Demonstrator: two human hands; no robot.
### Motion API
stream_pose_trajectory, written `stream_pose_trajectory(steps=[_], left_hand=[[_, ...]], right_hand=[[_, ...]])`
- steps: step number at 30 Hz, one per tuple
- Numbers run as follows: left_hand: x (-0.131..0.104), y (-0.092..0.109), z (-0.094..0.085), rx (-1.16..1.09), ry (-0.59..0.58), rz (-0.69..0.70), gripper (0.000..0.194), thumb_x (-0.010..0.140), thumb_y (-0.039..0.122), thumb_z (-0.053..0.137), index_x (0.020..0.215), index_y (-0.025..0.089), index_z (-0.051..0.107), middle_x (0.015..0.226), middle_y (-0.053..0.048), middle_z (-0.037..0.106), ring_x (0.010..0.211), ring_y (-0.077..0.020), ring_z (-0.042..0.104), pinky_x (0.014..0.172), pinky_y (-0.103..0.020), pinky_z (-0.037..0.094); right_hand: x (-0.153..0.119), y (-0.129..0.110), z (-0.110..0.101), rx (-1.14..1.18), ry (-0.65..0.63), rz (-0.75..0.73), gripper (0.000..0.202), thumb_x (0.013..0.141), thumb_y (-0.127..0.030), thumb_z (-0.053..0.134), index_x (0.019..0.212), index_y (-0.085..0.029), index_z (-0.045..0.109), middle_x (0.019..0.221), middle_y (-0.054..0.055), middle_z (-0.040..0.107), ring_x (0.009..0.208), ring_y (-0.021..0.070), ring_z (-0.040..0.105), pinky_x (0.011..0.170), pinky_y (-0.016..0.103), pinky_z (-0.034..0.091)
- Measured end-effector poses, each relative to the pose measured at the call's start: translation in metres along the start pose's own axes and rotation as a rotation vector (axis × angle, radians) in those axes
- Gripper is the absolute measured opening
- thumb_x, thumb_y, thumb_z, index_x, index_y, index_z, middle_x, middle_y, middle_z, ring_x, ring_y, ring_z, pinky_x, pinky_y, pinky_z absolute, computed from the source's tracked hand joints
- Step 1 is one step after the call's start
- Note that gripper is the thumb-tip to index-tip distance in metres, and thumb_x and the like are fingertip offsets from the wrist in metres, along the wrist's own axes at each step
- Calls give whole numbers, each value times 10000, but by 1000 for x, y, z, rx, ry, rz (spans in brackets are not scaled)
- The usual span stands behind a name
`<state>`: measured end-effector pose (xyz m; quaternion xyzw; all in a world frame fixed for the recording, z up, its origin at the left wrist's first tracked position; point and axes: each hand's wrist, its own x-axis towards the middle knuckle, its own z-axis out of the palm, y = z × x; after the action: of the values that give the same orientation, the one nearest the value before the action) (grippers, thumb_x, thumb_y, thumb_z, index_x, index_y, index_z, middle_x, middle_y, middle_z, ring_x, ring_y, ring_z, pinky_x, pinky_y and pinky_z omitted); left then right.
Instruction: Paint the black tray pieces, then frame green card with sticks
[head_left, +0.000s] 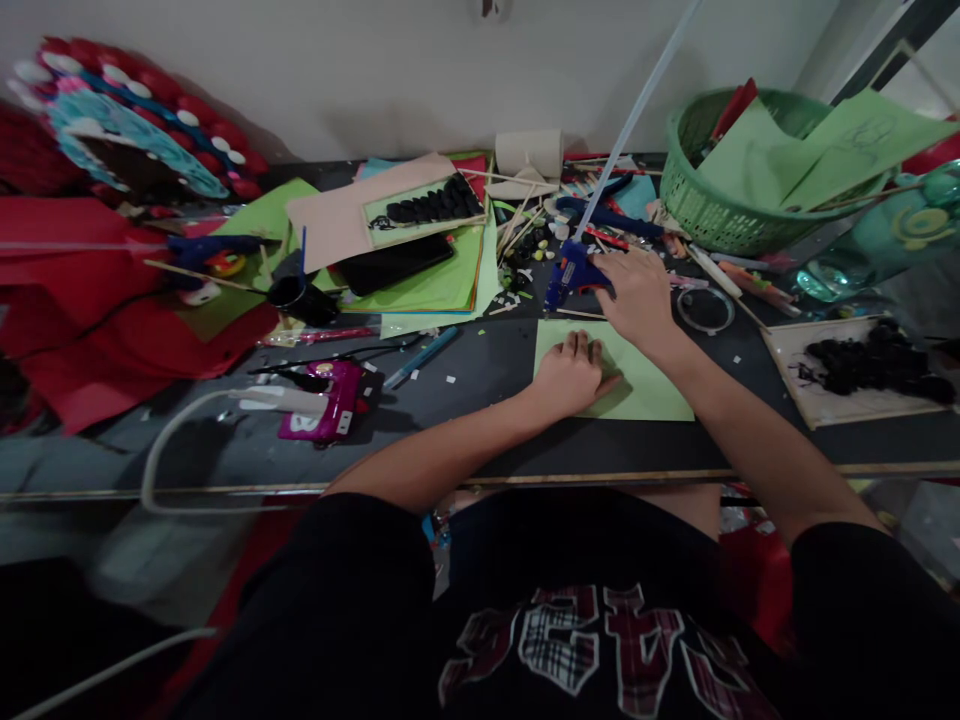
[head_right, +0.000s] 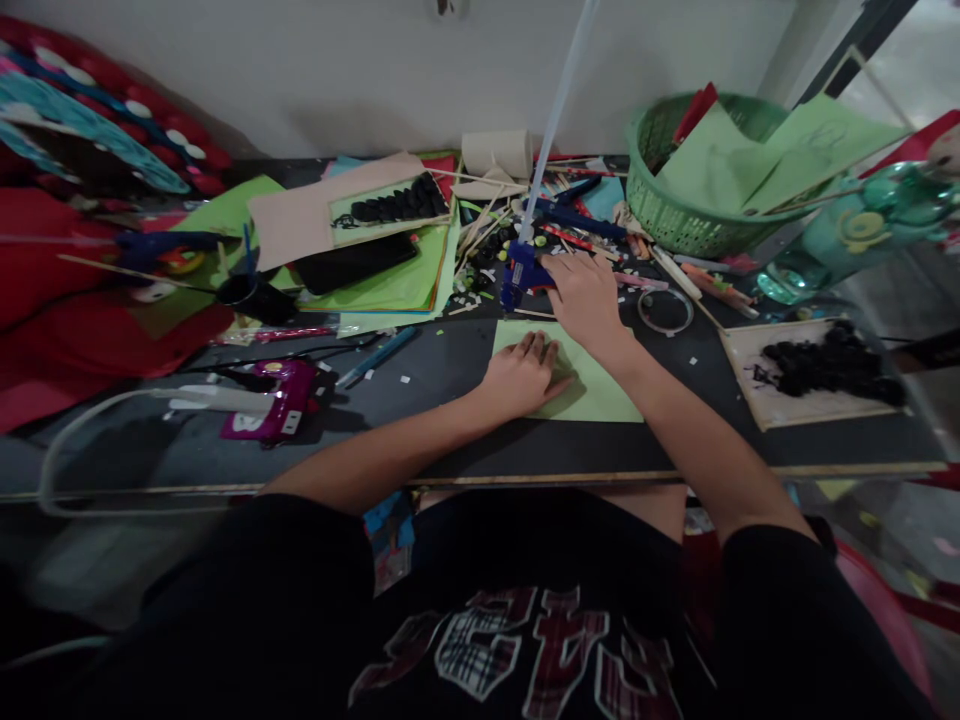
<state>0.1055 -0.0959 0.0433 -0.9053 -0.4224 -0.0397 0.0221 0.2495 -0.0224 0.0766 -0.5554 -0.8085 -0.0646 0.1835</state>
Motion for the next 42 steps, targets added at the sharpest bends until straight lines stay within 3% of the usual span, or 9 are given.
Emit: stream_pose_trajectory(steps=[12,22,33,42], left_hand=[[0,0,-2,5,-23,-3,621,993,493,469,1342,-14,559,1372,-309,558,1268,-380,579,920,-428,552],[0,-1,1,21,25,17,619,1010,503,418,1312,-11,584,1343,-307,582,1246,-371,599,916,-431,558],[0,1,-7,18,-100,-6,654,1029,504,359,1379,-24,520,1416,-307,518,1317,-377,537,981,-429,525],[0,0,-2,28,-25,6,617,1012,491,431,1338,-17,558,1370,-307,560,1269,-367,580,933,-429,546]], right_hand=[[3,0,0,34,41,-21,410,886,-200,507,1274,-190,639,1242,132,692,1176,343,596,1005,538,429],[2,-3,-3,32,39,-28,411,898,-199,478,1276,-193,640,1229,130,694,1149,338,597,988,533,421],[1,-1,0,64,20,-10,403,907,-205,473,1270,-172,643,1254,135,685,1184,340,590,1038,532,397],[-4,-1,-5,33,17,-23,439,908,-213,450,1312,-178,618,1274,136,671,1186,345,572,1018,543,387]])
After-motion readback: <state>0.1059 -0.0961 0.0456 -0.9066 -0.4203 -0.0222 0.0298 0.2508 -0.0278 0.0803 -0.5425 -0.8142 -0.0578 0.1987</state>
